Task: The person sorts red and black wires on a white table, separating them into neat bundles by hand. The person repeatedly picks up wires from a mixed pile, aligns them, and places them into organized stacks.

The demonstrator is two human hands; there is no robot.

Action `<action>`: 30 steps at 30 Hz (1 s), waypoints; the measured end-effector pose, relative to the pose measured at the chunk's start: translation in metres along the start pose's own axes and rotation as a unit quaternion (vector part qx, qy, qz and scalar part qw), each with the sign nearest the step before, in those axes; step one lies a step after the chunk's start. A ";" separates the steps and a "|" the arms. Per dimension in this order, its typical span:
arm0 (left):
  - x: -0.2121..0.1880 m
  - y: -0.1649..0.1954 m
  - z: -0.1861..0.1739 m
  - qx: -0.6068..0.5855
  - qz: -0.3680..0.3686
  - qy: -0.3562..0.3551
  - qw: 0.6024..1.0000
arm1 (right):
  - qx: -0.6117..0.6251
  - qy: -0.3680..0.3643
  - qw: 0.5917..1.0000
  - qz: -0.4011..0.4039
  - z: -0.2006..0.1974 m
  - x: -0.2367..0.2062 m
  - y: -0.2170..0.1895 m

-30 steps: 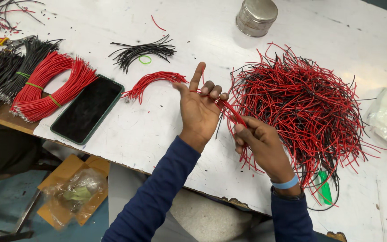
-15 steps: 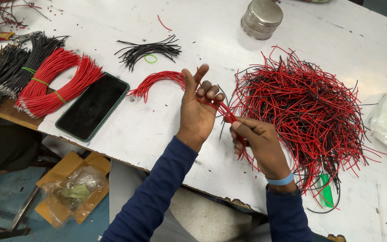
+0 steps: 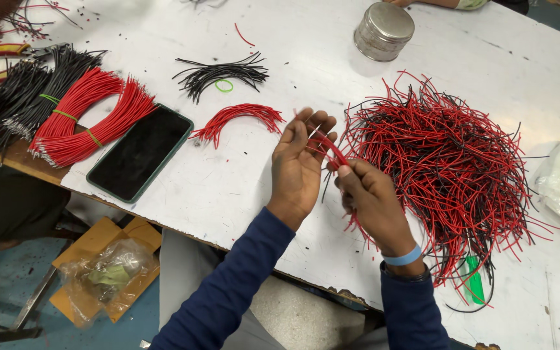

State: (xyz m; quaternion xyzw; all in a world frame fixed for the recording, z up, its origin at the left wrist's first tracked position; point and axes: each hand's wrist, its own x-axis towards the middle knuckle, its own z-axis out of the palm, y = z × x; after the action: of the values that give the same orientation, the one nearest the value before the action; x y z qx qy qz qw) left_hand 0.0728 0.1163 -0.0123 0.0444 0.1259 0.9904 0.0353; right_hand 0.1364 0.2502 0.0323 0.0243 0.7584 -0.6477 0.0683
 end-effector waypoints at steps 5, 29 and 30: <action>-0.008 0.004 0.004 0.007 0.016 -0.023 1.000 | -0.182 -0.093 0.979 -0.020 -0.006 0.003 -0.002; -0.027 0.024 0.027 0.205 0.064 -0.112 0.970 | 0.012 -0.127 0.992 0.017 -0.005 -0.001 -0.038; -0.026 0.027 0.028 0.207 0.065 -0.099 0.971 | -0.017 -0.119 0.993 0.004 -0.004 -0.002 -0.040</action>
State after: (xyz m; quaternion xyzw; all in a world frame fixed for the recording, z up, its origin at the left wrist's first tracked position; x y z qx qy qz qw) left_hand 0.0997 0.0953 0.0196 0.1566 0.3213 0.9335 -0.0266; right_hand 0.1330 0.2481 0.0718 -0.0514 0.7557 -0.6327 0.1613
